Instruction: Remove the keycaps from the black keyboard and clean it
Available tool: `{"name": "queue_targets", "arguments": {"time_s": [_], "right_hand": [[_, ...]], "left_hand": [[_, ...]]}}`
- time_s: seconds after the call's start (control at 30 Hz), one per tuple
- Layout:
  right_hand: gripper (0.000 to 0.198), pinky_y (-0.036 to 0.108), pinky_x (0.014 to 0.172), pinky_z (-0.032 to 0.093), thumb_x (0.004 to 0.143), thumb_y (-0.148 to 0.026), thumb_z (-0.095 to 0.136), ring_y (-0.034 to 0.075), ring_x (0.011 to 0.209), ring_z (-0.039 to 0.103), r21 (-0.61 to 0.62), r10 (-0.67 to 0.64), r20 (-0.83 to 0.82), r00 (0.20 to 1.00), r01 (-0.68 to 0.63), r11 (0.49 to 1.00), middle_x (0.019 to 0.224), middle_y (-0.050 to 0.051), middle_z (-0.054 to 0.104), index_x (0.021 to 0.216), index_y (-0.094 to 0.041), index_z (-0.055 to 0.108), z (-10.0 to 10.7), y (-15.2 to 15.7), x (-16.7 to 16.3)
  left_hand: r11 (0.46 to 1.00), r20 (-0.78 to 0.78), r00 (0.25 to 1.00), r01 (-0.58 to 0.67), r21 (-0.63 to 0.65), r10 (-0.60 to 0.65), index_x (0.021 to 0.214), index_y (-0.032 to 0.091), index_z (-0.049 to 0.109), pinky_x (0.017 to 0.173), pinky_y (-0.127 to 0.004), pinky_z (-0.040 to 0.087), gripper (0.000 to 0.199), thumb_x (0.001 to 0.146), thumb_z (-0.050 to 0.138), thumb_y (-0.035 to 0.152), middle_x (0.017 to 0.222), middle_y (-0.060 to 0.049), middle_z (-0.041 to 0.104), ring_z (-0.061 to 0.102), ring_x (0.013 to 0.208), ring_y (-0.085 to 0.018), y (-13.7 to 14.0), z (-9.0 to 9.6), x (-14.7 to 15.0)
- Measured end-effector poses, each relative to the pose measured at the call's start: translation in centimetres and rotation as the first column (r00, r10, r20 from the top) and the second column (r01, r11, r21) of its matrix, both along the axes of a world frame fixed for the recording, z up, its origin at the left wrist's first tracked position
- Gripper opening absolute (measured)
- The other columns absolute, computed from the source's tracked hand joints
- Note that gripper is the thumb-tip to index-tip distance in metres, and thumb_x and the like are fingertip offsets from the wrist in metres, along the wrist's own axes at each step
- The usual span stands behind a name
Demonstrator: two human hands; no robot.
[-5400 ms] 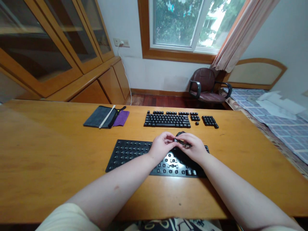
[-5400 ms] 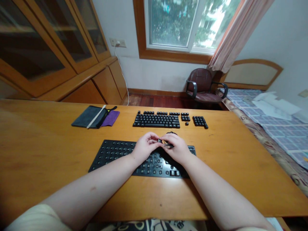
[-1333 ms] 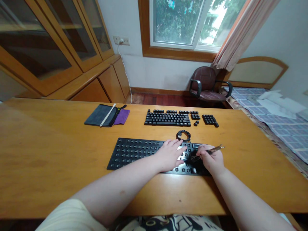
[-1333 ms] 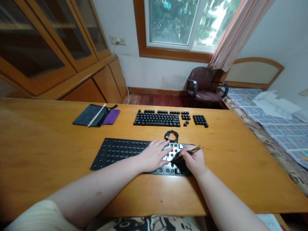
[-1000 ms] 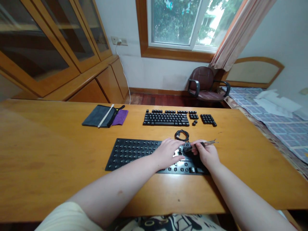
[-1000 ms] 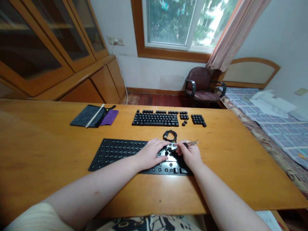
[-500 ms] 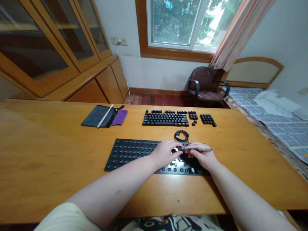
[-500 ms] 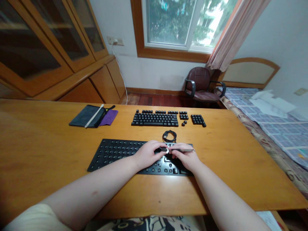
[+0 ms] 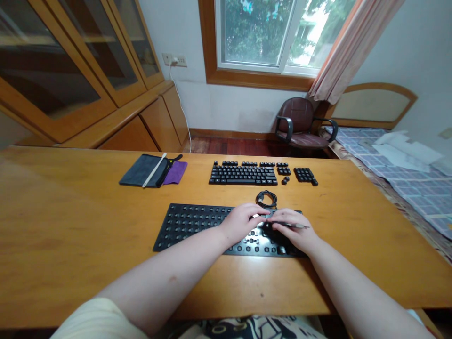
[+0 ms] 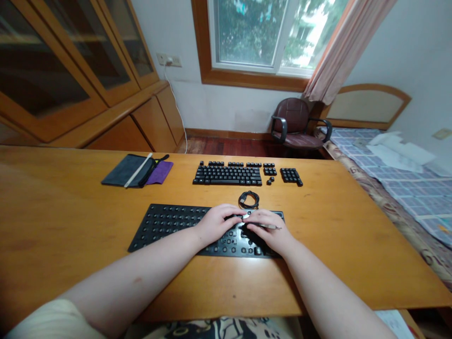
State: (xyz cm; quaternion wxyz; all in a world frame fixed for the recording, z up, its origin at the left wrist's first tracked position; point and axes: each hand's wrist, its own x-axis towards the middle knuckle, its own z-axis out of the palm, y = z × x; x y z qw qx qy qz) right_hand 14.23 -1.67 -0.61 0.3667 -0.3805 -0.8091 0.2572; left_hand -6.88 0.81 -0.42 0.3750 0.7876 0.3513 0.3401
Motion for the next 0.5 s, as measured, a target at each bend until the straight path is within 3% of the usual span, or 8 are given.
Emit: {"name": "queue_targets", "arguments": {"time_s": [0.17,0.27,0.4,0.5], "right_hand": [[0.016,0.036,0.081,0.052,0.088,-0.025,0.053,0.019,0.089,0.063,0.041,-0.124,-0.094,0.988,0.128,0.991,0.092,0.006,0.067,0.088,-0.023,0.068,0.2,-0.2,0.3],[0.021,0.037,0.081,0.052,0.091,-0.023,0.047,0.02,0.09,0.062,0.114,-0.235,-0.09,0.968,0.245,0.963,0.093,0.007,0.064,0.097,-0.024,0.066,0.0,-0.3,0.3],[0.021,0.032,0.074,0.054,0.082,-0.032,0.063,0.018,0.083,0.063,0.195,-0.14,0.083,0.987,0.122,0.973,0.092,0.007,0.063,0.101,-0.026,0.067,-0.1,-0.6,-0.1],[0.025,0.032,0.075,0.055,0.077,-0.036,0.068,0.019,0.084,0.064,0.215,-0.098,0.116,0.988,0.072,0.974,0.093,0.008,0.065,0.1,-0.025,0.067,0.0,-0.7,-0.5]], "left_hand": [[0.993,0.051,0.994,-0.094,-0.073,0.097,0.097,0.022,0.068,0.091,-0.035,0.048,0.018,0.08,0.062,0.026,0.099,-0.003,0.07,0.063,0.095,-0.018,0.1,0.2,0.1],[0.979,0.134,0.985,-0.08,-0.187,0.106,0.097,0.019,0.066,0.087,-0.035,0.05,0.021,0.076,0.066,0.023,0.097,-0.004,0.069,0.064,0.089,-0.017,0.0,-0.1,0.4],[0.924,0.29,0.954,0.042,-0.381,0.076,0.089,0.015,0.061,0.078,-0.031,0.052,0.018,0.072,0.067,0.018,0.085,-0.003,0.065,0.063,0.079,-0.014,-0.1,-0.7,0.8],[0.888,0.33,0.941,0.095,-0.451,0.067,0.086,0.015,0.057,0.076,-0.03,0.052,0.022,0.069,0.07,0.018,0.083,-0.001,0.062,0.061,0.077,-0.013,-0.1,-0.8,1.0]]}}
